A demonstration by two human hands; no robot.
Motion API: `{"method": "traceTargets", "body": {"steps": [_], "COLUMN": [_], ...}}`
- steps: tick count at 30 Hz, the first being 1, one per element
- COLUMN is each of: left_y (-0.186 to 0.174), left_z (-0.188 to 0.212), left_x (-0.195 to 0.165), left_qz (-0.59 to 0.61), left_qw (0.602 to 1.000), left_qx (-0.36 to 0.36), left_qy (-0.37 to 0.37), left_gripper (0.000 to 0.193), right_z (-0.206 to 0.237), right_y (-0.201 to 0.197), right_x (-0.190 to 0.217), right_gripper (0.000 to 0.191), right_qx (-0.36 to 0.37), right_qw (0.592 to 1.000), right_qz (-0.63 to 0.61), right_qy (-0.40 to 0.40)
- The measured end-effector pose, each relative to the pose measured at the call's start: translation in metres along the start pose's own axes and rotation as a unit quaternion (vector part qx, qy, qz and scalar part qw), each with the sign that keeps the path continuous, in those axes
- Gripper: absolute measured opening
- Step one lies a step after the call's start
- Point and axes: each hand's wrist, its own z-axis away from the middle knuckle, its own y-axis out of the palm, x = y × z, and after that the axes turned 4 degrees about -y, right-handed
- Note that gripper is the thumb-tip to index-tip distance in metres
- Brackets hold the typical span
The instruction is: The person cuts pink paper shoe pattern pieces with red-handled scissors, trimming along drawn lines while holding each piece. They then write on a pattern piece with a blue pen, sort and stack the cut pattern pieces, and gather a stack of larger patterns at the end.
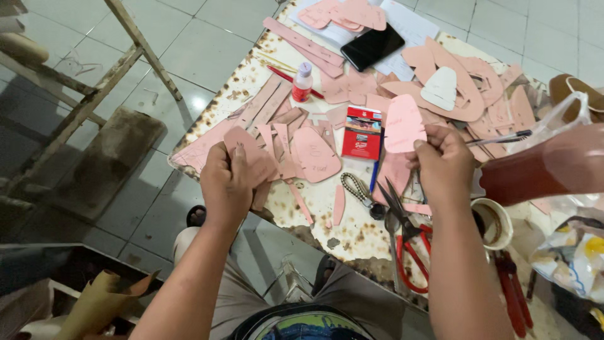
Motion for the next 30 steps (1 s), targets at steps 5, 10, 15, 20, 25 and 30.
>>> {"method": "traceTargets", "body": {"steps": [5, 10, 15, 20, 25, 30], "left_y": [-0.008, -0.014, -0.014, -0.013, -0.013, -0.013], "left_z": [-0.004, -0.008, -0.012, -0.012, -0.01, -0.01], "left_x": [-0.003, -0.008, -0.008, -0.007, -0.006, -0.003], "left_qz": [0.045, 0.074, 0.023, 0.005, 0.005, 0.047], "left_qw": [0.998, 0.993, 0.993, 0.993, 0.993, 0.99], "left_qx": [0.045, 0.093, 0.093, 0.101, 0.107, 0.121], "left_qy": [0.009, -0.027, -0.07, -0.063, -0.058, -0.055], "left_gripper": [0.026, 0.028, 0.05, 0.068, 0.064, 0.055], "right_z": [-0.025, -0.023, 0.02, 0.05, 0.045, 0.038], "right_y": [0.007, 0.013, 0.059, 0.097, 0.103, 0.094], "right_x": [-0.014, -0.002, 0.029, 0.044, 0.035, 0.023], "right_gripper": [0.027, 0.041, 0.047, 0.086, 0.089, 0.065], "right_qx": [0.008, -0.096, 0.152, 0.272, 0.273, 0.218], "right_qw": [1.0, 0.855, 0.949, 0.876, 0.878, 0.937], "right_qz": [0.002, 0.39, 0.274, 0.386, 0.373, 0.25], "right_qy": [-0.02, -0.328, 0.018, -0.096, -0.127, -0.107]}}
